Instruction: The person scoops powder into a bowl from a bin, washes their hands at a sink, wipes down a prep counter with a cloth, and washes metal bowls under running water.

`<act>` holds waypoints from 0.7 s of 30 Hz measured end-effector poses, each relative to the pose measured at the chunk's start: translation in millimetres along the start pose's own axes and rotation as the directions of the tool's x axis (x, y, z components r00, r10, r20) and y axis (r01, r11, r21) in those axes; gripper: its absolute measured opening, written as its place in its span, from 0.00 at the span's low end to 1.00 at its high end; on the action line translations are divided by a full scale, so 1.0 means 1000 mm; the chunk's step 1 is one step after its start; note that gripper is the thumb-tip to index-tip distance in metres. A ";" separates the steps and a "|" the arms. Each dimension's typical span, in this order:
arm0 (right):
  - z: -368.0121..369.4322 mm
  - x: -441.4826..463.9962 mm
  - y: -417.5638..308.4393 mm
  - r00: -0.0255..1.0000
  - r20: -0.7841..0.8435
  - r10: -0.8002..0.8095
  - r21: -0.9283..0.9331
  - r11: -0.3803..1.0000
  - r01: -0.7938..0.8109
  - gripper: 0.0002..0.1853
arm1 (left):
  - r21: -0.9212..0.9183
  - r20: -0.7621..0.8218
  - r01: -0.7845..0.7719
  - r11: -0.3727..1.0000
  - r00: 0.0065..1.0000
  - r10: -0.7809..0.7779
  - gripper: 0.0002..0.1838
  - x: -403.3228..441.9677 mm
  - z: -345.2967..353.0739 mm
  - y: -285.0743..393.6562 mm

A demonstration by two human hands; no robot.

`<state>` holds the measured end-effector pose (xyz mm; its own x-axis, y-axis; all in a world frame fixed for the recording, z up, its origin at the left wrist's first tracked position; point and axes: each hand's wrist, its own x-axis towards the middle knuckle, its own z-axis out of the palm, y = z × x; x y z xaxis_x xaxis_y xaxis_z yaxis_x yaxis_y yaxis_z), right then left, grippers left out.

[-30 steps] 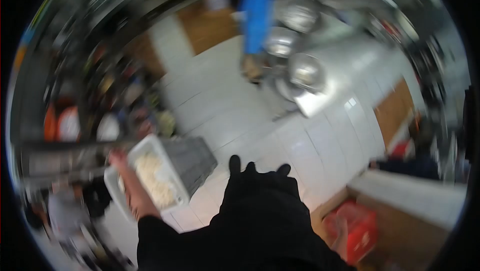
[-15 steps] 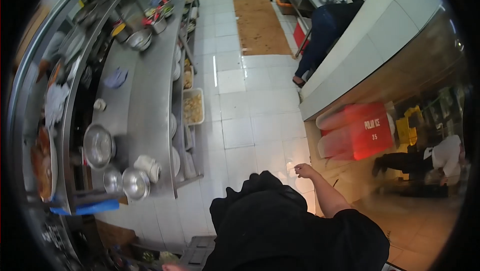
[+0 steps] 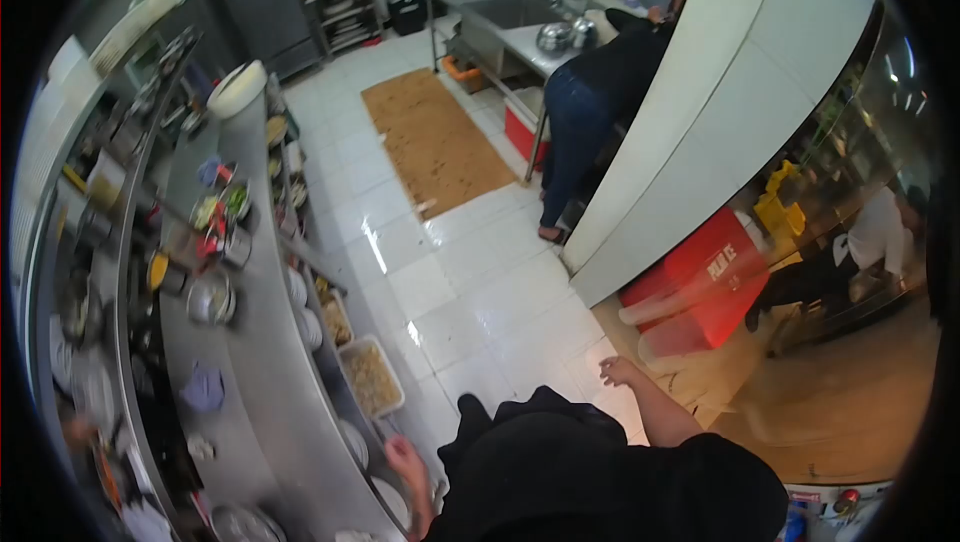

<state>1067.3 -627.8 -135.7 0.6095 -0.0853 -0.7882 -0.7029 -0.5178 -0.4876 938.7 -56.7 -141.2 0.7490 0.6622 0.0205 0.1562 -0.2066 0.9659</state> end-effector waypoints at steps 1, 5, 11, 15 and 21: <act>-0.002 -0.011 -0.014 0.999 0.009 0.036 0.073 0.997 -0.036 0.24 | -0.014 0.026 -0.115 0.993 0.993 0.116 0.04 0.072 0.028 0.030; -0.009 -0.024 -0.054 0.994 -0.106 0.020 0.260 0.965 0.008 0.24 | 0.030 0.198 -0.371 0.928 0.912 0.359 0.08 0.336 0.103 0.133; -0.034 0.061 -0.123 0.980 -0.199 0.026 0.471 0.879 0.072 0.21 | -0.217 0.161 -0.190 0.958 0.961 0.227 0.09 0.500 0.211 0.264; -0.053 0.180 -0.203 0.982 -0.187 0.035 0.458 0.887 0.056 0.18 | -0.002 0.352 -0.325 0.946 0.885 0.305 0.04 0.509 0.230 0.118; -0.104 0.276 -0.447 0.919 -0.101 -0.381 0.475 0.793 0.381 0.18 | 0.629 0.748 -0.353 0.693 0.519 -0.415 0.12 0.366 0.166 -0.061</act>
<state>1587.7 -507.7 -95.8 0.8649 0.0331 -0.5009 -0.4997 -0.0387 -0.8653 1309.9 78.5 -235.8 0.8052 -0.1095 -0.5828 0.2490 -0.8296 0.4998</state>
